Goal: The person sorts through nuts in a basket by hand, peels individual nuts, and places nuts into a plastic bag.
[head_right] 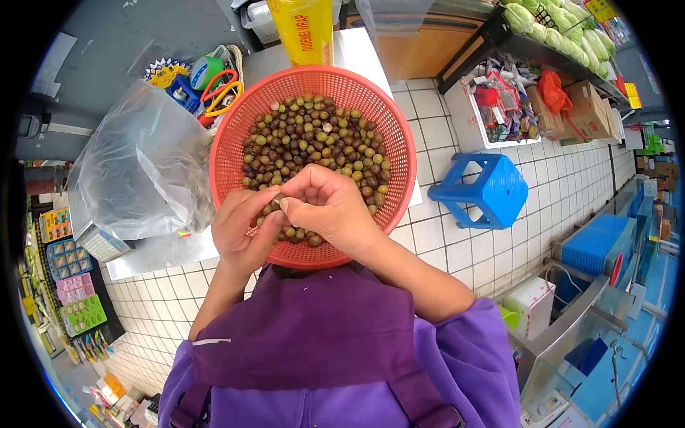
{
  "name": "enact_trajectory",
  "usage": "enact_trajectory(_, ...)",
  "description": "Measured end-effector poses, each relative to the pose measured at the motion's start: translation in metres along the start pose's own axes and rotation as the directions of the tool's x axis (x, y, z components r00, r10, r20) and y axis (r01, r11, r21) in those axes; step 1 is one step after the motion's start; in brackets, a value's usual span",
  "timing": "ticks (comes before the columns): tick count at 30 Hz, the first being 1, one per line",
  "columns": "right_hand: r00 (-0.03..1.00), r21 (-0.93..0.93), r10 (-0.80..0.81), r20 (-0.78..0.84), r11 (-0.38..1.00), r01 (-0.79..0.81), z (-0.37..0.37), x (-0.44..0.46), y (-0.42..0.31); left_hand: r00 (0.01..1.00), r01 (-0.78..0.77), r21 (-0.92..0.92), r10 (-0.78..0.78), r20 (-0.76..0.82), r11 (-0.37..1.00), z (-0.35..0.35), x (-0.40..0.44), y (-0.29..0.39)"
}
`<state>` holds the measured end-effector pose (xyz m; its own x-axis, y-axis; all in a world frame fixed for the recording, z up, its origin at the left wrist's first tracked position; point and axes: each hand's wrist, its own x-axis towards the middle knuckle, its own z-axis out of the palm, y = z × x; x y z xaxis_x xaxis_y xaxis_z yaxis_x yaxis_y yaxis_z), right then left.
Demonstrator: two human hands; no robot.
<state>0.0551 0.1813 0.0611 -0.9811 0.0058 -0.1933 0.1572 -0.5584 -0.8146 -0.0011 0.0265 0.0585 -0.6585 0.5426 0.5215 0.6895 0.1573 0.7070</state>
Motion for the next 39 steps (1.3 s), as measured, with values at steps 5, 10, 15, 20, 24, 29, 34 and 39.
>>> enact_trajectory(5,0.999,0.027,0.042,-0.035,0.999,-0.041,-0.002,-0.001,0.004,1.0,-0.022,0.023,0.022,0.01,0.999,0.001,0.003,-0.003)
enact_trajectory(10,0.992,-0.068,0.13,-0.012,0.989,-0.13,-0.009,-0.007,0.008,0.981,-0.036,0.201,-0.004,0.192,0.979,-0.005,-0.007,-0.002)
enact_trajectory(15,0.975,-0.061,0.218,0.029,0.974,-0.216,-0.011,-0.008,0.051,0.917,0.386,-0.317,-0.397,0.03,0.867,-0.012,-0.024,0.008)
enact_trajectory(20,0.985,-0.849,-0.155,0.075,0.508,0.145,-0.064,0.007,0.043,0.928,0.191,0.232,-0.098,-0.36,0.954,-0.12,-0.018,0.004)
enact_trajectory(24,0.948,-0.987,-0.306,0.093,0.096,0.128,-0.103,0.047,0.032,0.968,0.191,0.673,-0.252,-0.008,0.714,-0.169,0.021,-0.022)
enact_trajectory(29,0.977,-0.989,-0.163,0.139,-0.079,0.127,-0.092,0.088,0.038,0.976,0.046,0.84,-0.202,0.076,0.54,-0.176,0.016,-0.079)
enact_trajectory(34,0.994,-0.929,-0.032,0.109,-0.359,0.09,-0.082,0.097,0.075,0.979,0.2,0.702,-0.106,-0.176,0.684,-0.142,0.043,-0.011)
enact_trajectory(39,0.997,-0.939,0.009,0.082,-0.336,0.08,-0.084,0.101,0.065,0.921,-0.254,0.313,0.13,0.366,0.915,-0.056,0.032,0.017)
